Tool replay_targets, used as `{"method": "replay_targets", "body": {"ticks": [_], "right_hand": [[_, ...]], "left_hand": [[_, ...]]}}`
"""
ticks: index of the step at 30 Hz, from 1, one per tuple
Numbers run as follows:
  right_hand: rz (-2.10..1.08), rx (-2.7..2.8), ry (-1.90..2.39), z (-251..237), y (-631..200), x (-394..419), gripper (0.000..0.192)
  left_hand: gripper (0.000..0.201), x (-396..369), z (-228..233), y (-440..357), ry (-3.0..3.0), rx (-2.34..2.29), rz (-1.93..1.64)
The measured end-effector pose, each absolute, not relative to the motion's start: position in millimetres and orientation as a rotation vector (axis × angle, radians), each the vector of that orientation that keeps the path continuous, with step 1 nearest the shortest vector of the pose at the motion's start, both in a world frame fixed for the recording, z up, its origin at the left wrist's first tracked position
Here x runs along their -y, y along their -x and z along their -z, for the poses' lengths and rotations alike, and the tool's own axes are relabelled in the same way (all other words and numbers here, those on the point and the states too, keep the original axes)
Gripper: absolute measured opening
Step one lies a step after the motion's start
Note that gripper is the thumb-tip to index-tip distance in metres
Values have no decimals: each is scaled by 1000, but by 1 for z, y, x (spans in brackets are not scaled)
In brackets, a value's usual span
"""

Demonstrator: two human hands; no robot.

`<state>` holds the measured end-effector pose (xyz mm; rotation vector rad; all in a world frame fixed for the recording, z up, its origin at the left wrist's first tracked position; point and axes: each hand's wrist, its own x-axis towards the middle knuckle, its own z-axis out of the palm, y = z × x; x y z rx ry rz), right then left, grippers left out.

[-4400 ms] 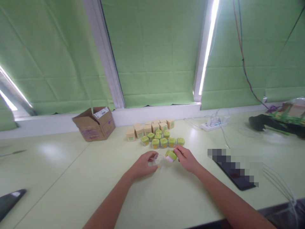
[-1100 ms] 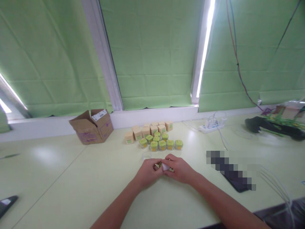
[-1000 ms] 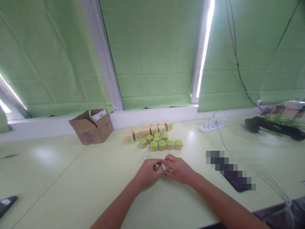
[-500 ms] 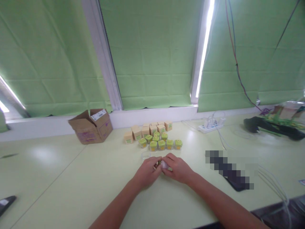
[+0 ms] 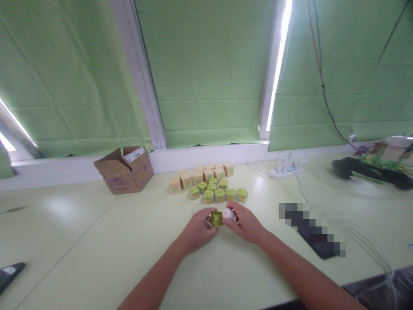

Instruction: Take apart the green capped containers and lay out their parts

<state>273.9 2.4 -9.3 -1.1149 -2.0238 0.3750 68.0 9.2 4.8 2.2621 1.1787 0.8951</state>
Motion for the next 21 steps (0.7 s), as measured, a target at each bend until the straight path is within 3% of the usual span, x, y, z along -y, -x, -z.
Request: {"method": "replay_targets", "body": {"ticks": [11,21], "right_hand": [[-286,1777,1331,15,-304,-28,30],[-246,1851,1848,21,-325,-35,21]], "left_hand": [[41,-19,1,-59,-2139,-1266,-914],[40,-32,4,-47,-2075,-1335,-941]]}}
